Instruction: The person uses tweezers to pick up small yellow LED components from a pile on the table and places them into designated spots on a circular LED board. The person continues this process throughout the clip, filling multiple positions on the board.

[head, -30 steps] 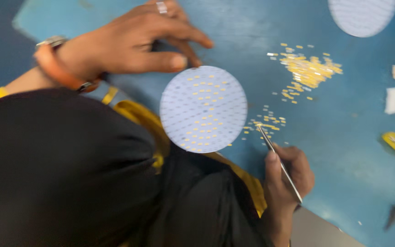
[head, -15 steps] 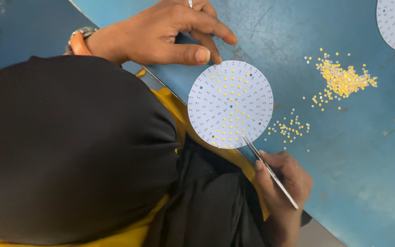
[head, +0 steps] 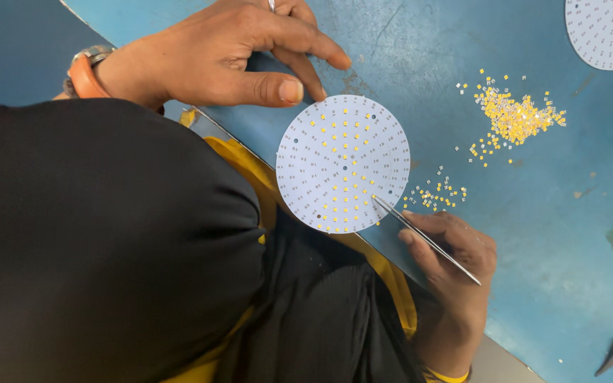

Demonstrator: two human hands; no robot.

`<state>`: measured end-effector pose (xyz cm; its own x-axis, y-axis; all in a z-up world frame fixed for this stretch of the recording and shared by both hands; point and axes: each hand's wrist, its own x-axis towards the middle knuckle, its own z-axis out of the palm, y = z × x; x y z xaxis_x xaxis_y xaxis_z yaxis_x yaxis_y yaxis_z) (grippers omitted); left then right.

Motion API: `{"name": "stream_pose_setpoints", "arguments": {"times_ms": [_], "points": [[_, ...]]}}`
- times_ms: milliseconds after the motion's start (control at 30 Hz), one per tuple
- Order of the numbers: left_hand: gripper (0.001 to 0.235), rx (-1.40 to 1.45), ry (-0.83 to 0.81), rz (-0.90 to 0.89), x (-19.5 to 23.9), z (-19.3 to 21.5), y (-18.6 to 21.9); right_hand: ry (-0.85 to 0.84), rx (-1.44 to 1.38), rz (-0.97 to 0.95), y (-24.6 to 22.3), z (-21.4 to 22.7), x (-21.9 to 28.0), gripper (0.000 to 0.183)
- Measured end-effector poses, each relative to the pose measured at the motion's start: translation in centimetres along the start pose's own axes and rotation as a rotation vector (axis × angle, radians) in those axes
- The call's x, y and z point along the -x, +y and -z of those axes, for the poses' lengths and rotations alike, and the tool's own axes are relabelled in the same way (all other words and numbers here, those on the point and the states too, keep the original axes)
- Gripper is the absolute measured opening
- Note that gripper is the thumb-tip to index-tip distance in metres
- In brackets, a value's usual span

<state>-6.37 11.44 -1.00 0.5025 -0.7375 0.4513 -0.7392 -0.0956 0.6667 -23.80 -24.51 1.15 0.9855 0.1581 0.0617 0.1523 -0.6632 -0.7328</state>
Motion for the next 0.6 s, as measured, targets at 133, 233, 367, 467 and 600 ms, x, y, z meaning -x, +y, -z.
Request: {"name": "stream_pose_setpoints", "arguments": {"times_ms": [133,233,367,467,600], "points": [[0.076,0.059,0.015,0.005,-0.4,0.2,0.5,0.006,-0.045,0.01,0.5,0.1,0.2,0.019],[0.075,0.057,0.007,-0.008,-0.8,0.4,0.7,0.084,-0.15,-0.011,1.0,0.5,1.2,0.017],[0.075,0.052,0.003,0.003,-0.5,0.3,0.4,0.225,-0.147,-0.046,1.9,1.0,2.2,0.014],[0.074,-0.003,-0.018,-0.029,-0.4,0.3,-0.1,0.206,-0.032,-0.012,2.3,1.0,2.4,0.016],[0.074,-0.017,-0.021,-0.042,-0.5,0.3,-0.3,0.185,0.01,-0.011,1.9,0.9,2.0,0.018]]}}
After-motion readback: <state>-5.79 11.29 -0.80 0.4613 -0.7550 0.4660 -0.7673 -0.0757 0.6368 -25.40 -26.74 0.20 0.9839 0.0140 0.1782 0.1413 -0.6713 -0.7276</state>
